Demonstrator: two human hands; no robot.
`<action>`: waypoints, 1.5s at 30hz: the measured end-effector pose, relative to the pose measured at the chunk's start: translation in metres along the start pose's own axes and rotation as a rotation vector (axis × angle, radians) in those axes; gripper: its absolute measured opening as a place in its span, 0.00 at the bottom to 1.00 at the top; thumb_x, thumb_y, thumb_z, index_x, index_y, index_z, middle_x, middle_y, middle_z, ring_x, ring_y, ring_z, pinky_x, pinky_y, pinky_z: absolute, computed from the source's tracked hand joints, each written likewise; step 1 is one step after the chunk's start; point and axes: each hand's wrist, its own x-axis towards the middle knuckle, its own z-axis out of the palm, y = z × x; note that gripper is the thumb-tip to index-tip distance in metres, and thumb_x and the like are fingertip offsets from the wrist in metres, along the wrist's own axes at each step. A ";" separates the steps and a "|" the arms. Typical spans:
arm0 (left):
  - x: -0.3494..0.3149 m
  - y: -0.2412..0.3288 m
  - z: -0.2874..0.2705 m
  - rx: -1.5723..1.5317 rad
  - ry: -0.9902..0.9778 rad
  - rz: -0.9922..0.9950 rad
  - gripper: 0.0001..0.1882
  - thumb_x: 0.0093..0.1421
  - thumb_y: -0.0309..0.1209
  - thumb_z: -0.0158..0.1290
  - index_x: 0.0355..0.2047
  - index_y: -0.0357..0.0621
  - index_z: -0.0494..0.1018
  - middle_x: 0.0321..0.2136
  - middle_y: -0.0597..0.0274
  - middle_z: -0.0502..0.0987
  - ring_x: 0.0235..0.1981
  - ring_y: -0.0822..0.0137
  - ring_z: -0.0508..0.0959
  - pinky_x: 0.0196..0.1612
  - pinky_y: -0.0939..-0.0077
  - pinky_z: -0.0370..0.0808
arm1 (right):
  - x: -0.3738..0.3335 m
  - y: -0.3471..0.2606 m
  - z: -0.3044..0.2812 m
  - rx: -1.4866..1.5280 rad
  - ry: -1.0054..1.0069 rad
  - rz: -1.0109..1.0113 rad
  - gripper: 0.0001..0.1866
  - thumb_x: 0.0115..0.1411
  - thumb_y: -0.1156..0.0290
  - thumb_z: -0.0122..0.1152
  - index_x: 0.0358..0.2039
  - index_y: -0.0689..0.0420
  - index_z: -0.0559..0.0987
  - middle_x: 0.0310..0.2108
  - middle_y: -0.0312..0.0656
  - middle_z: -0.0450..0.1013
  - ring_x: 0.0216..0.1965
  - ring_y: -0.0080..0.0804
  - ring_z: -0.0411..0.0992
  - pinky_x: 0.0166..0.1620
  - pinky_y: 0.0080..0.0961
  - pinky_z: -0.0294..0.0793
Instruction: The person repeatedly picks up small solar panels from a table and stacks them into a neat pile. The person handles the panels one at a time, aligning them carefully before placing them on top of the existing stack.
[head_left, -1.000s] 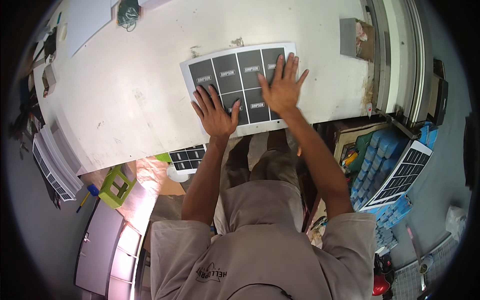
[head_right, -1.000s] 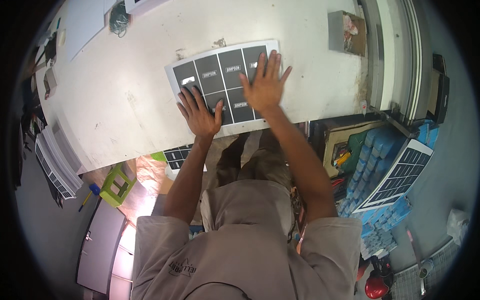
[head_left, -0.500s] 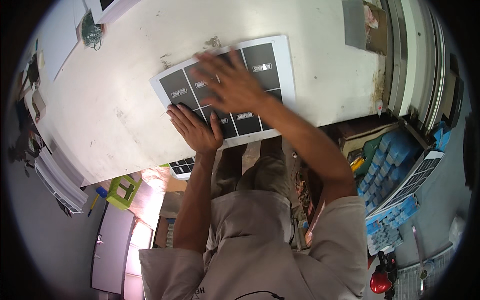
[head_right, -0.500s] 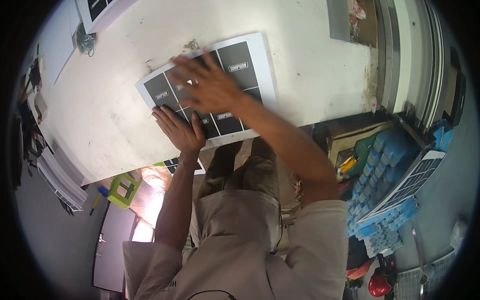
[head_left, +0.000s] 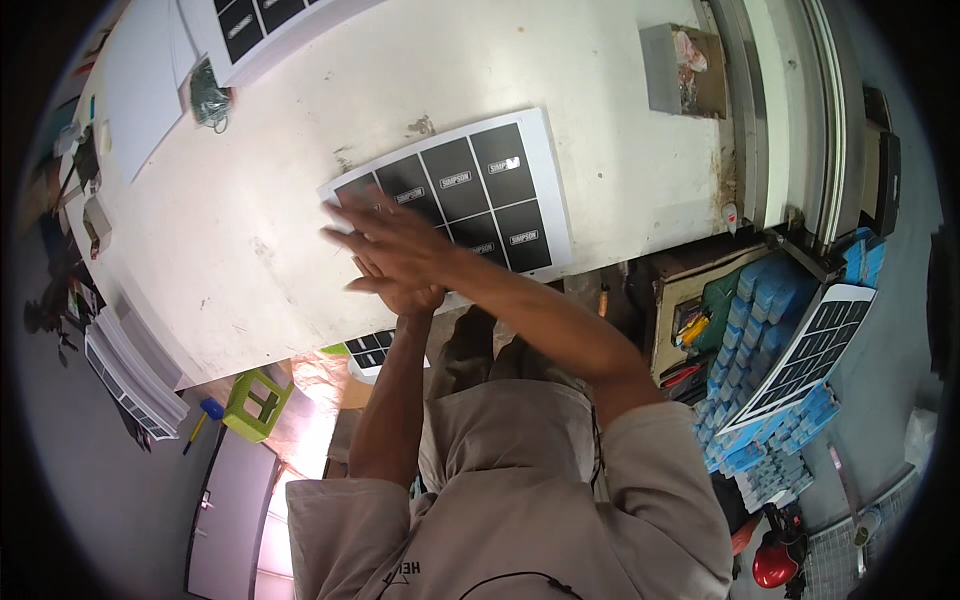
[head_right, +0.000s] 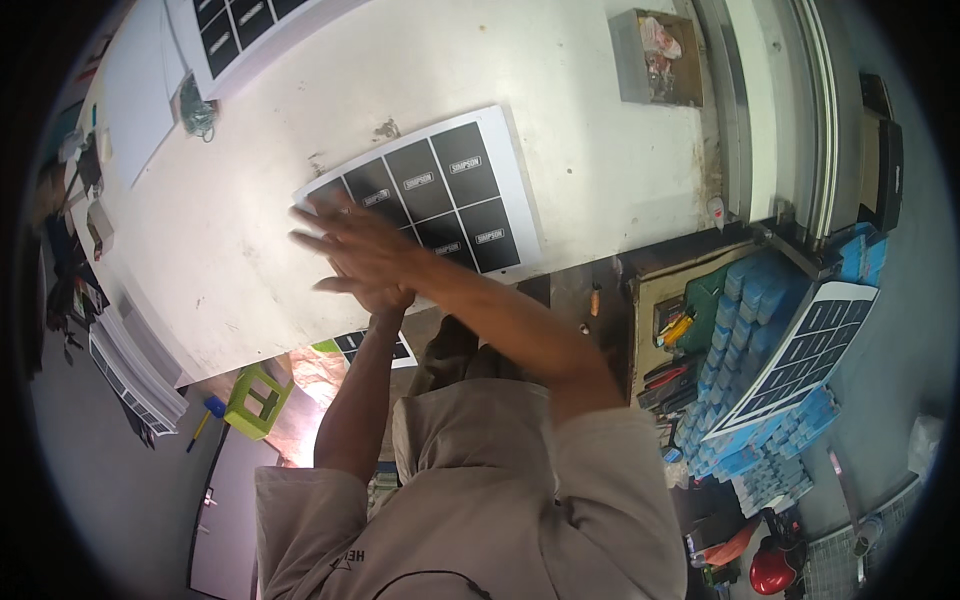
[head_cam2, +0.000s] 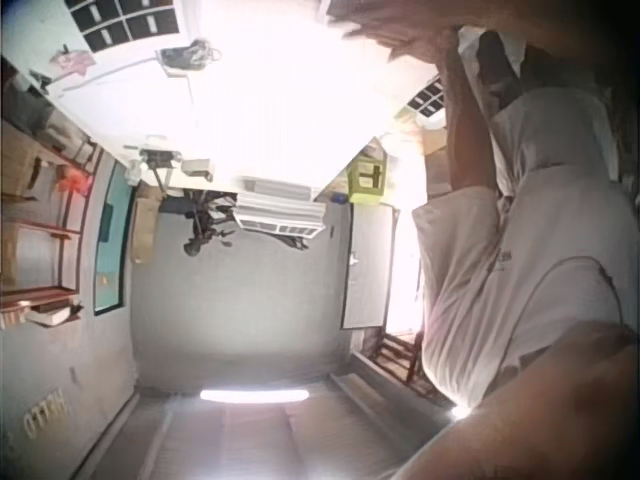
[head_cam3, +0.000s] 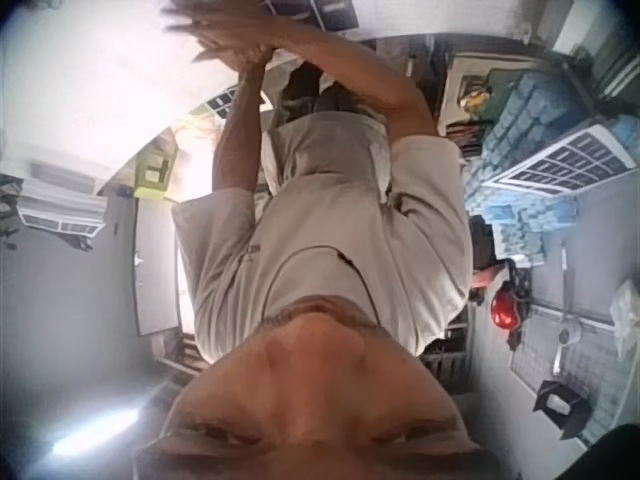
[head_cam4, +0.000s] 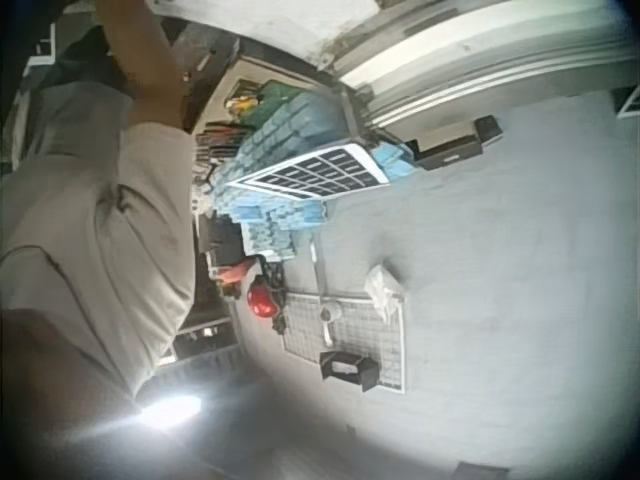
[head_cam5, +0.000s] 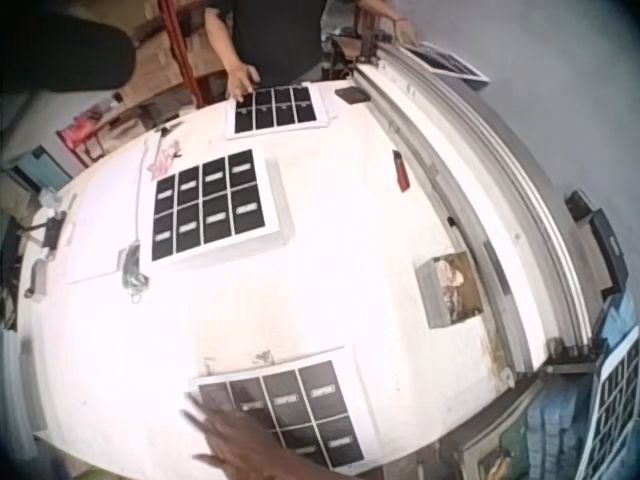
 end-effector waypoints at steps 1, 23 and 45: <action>-0.005 -0.005 0.006 0.123 -0.160 -0.007 0.46 0.65 0.55 0.39 0.69 0.26 0.45 0.70 0.29 0.42 0.71 0.32 0.40 0.71 0.41 0.37 | 0.009 0.002 0.012 -0.087 0.023 0.017 0.42 0.61 0.36 0.52 0.68 0.50 0.63 0.71 0.45 0.53 0.72 0.42 0.48 0.71 0.59 0.42; 0.008 0.007 -0.027 -0.337 0.341 0.016 0.43 0.67 0.49 0.39 0.66 0.18 0.47 0.68 0.24 0.45 0.70 0.31 0.45 0.71 0.45 0.41 | -0.040 0.030 -0.015 -0.453 -0.008 0.208 0.38 0.64 0.42 0.51 0.66 0.55 0.65 0.70 0.49 0.54 0.72 0.48 0.48 0.69 0.65 0.40; 0.001 0.005 -0.025 -0.239 0.328 -0.006 0.43 0.66 0.47 0.41 0.68 0.21 0.44 0.69 0.28 0.44 0.71 0.34 0.43 0.71 0.45 0.39 | -0.099 0.021 -0.037 -0.616 0.058 0.394 0.42 0.62 0.40 0.52 0.71 0.47 0.57 0.73 0.47 0.47 0.74 0.48 0.42 0.69 0.63 0.40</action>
